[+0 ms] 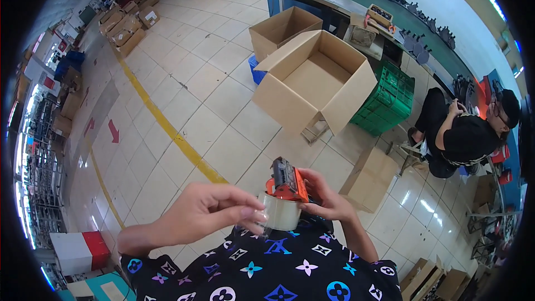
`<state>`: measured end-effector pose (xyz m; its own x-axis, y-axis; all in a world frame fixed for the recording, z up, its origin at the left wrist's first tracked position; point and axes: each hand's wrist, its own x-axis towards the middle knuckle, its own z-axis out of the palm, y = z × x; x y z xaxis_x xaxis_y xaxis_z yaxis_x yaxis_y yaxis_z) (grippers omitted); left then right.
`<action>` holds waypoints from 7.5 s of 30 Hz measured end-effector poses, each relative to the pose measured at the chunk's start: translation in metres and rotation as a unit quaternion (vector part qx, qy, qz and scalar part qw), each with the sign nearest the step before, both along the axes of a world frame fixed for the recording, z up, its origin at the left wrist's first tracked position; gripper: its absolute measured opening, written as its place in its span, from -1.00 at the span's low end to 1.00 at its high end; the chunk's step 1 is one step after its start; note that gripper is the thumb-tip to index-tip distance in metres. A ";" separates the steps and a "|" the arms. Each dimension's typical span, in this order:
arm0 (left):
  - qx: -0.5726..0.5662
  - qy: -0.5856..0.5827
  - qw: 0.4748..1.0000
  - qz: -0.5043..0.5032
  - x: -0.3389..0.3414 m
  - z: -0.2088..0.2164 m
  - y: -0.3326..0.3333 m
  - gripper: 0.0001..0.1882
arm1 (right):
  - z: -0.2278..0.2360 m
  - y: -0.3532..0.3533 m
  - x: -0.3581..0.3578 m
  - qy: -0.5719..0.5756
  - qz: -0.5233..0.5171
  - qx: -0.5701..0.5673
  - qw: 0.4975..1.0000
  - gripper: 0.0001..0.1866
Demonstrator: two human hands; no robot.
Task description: The recorder prepares a tape dispenser and uses it to seal a cardboard box in a factory setting.
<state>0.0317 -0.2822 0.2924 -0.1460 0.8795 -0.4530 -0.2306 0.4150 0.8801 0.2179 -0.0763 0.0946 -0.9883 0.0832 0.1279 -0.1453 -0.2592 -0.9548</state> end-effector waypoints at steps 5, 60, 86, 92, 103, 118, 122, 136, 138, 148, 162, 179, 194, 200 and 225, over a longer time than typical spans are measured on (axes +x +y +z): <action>0.021 0.029 0.999 0.003 -0.006 -0.004 -0.017 -0.76 | 0.028 0.037 0.004 -0.034 0.094 0.197 0.975 -0.09; 0.029 -0.020 0.979 0.199 -0.009 -0.048 -0.085 -0.75 | -0.001 0.008 -0.010 -0.040 0.102 0.245 0.963 -0.13; 0.043 -0.008 0.975 0.216 -0.014 -0.053 -0.069 -0.79 | 0.020 0.005 -0.017 -0.115 0.113 0.393 0.905 -0.12; 0.033 -0.003 0.972 0.231 -0.015 -0.057 -0.074 -0.79 | 0.015 0.006 -0.012 -0.116 0.097 0.355 0.922 -0.14; 0.032 0.001 0.972 0.231 -0.015 -0.062 -0.081 -0.74 | 0.001 0.009 -0.008 -0.118 0.110 0.303 0.939 -0.13; -0.009 -0.020 0.952 0.306 -0.002 -0.122 -0.104 -0.64 | -0.018 -0.002 0.001 -0.126 0.101 0.084 0.983 -0.16; -0.008 -0.030 0.942 0.336 0.008 -0.154 -0.103 -0.54 | -0.023 -0.004 0.003 -0.105 0.094 0.072 0.987 -0.24; -0.034 0.043 0.929 0.366 0.016 -0.205 -0.090 -0.22 | -0.028 -0.004 0.005 -0.111 0.089 0.090 0.986 -0.24; -0.044 0.062 0.927 0.368 0.017 -0.204 -0.091 -0.21 | -0.033 -0.003 0.005 -0.112 0.084 0.094 0.986 -0.22; 0.089 -0.037 0.924 0.369 0.011 -0.126 -0.072 -0.52 | 0.006 0.008 -0.020 -0.142 0.058 0.274 0.949 -0.19; 0.147 0.009 0.943 0.299 -0.012 -0.075 -0.058 -0.63 | 0.035 0.033 -0.005 -0.069 -0.202 0.051 0.976 -0.08; -0.054 0.268 0.947 0.167 -0.045 -0.146 -0.033 -0.58 | 0.032 0.007 -0.072 -0.050 -0.044 0.068 0.995 -0.14; -0.055 0.353 0.934 0.003 -0.062 -0.015 -0.015 -0.47 | 0.024 -0.016 -0.159 0.029 0.302 -0.092 0.949 -0.40; -0.133 0.410 0.902 0.015 -0.060 0.001 -0.023 -0.40 | 0.052 -0.019 -0.156 0.079 0.269 0.046 0.959 -0.46; 0.028 0.442 0.763 0.470 -0.119 -0.123 -0.102 -0.53 | 0.070 -0.065 -0.104 -0.131 0.160 -0.078 0.975 -0.48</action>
